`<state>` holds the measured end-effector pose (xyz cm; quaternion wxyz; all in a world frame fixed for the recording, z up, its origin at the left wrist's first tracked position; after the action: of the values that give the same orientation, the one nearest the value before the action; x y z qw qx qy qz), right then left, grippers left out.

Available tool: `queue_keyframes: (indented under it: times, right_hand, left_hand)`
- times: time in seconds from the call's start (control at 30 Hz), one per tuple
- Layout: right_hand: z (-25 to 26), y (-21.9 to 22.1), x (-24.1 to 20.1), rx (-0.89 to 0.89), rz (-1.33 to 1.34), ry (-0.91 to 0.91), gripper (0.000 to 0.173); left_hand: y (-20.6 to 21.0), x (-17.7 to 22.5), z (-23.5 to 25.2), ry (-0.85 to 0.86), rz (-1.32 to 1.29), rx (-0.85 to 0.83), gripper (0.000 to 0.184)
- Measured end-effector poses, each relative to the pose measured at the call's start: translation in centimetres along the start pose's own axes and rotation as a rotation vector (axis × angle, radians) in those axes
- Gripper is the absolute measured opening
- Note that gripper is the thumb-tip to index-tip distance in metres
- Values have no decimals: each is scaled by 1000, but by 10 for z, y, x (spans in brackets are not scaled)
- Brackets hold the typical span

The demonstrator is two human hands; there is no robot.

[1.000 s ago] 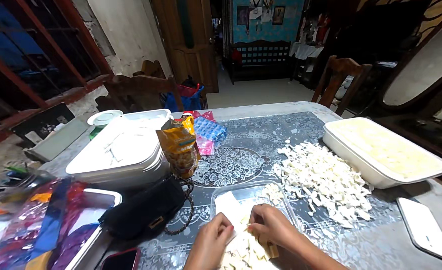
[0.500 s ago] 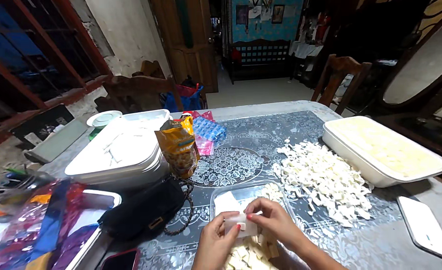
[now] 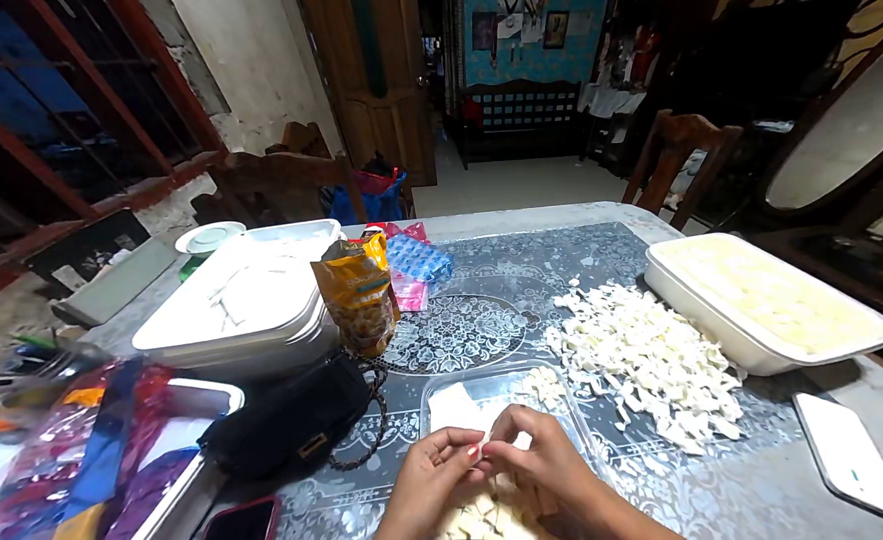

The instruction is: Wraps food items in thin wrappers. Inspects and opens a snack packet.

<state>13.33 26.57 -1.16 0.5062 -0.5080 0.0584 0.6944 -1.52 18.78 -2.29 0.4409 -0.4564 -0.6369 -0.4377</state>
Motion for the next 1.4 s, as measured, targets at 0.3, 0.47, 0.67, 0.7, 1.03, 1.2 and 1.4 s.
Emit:
queue_keyframes:
  times: [0.3,0.47,0.67,0.7,1.03,1.2,1.4]
  right_hand:
    - [3,-7,10,-128,-79,316,22]
    - [-2,12,-9,-270,3,9,18]
    - [2,-1,5,-64,85,121,21]
    - [1,-1,4,-97,19,97,21]
    - [-1,-9,-19,232,-867,-511,13]
    - [16,-82,8,412,-1133,-116,6]
    - [16,-54,24,-145,-644,330,20]
  left_hand:
    - [-6,-1,0,182,159,94,12]
    - [-9,-2,3,193,-33,175,28]
    - [-1,0,-1,232,65,-19,16]
    - [-3,1,-1,245,57,-2,16]
    - [0,2,-7,329,998,-70,22]
    - [12,-5,-11,267,1186,-154,17]
    - [14,-8,-12,362,1175,-71,20]
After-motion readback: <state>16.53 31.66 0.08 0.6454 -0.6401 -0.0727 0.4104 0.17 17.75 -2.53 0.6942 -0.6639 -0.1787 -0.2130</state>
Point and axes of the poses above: each hand's wrist, its own z-axis towards the middle knuckle, its own y-axis out of the palm, x = y × z, the point moved 5 cm from there along z, towards the middle knuckle, and after that the axes turned 5 degrees about -y, right-handed, at the moved point
